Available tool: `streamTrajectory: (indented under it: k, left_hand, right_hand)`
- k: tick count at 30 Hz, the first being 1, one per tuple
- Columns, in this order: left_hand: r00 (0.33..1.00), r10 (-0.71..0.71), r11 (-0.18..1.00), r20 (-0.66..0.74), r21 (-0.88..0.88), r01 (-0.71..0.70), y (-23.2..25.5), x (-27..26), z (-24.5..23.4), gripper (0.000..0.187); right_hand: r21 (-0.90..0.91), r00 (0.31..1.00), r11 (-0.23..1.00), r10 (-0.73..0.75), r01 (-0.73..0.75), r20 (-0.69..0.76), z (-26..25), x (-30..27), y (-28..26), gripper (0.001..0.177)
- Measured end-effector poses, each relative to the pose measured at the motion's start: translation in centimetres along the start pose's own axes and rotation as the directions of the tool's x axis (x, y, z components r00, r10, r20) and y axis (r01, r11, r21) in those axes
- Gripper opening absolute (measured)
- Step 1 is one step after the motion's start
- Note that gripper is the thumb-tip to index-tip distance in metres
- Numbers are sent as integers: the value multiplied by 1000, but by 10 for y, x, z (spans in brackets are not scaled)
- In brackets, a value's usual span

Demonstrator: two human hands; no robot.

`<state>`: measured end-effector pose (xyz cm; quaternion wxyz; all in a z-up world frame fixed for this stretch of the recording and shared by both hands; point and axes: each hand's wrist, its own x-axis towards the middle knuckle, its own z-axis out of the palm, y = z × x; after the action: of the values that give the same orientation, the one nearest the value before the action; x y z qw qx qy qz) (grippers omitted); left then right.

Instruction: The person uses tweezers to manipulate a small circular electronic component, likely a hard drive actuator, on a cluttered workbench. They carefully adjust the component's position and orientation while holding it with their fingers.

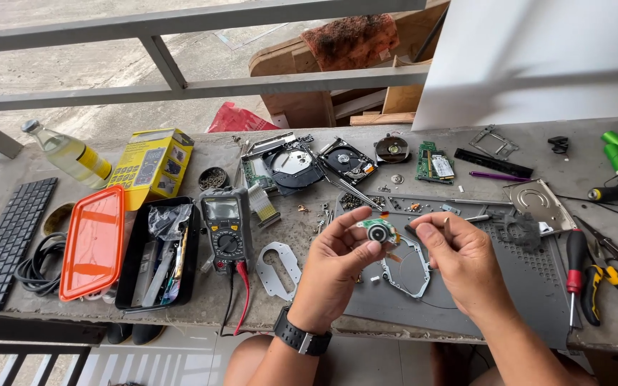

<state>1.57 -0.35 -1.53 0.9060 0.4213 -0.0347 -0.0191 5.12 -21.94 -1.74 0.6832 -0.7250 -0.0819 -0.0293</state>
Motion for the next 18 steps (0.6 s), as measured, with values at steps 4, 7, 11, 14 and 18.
streamTrajectory:
  k: [4, 7, 11, 14, 18]
  left_hand:
    - [998, -16, 1000, -67, -7, 15, 1, 3, 0, 63]
    - [996, -31, 999, -81, -19, 29, -3, 6, -2, 61]
    - [996, -60, 998, -63, -28, 58, -3, 5, 1, 58]
    - [998, -40, 999, -50, -29, 38, -6, 7, 0, 54]
    - [993, -74, 994, -90, -84, 66, -1, 7, 1, 52]
  right_hand:
    - [-11, 1000, 1000, 25, -25, -2, -2, 2, 1, 23]
    - [-107, 991, 991, -74, 86, 113, 0, -1, -2, 22]
    - [-263, 968, 937, -195, 231, 158, 12, -4, 2, 37]
    - [-237, 980, 964, -80, 123, 185, 8, -3, 7, 7]
    - [-184, 975, 983, 35, 6, 221, 3, -2, 1, 14]
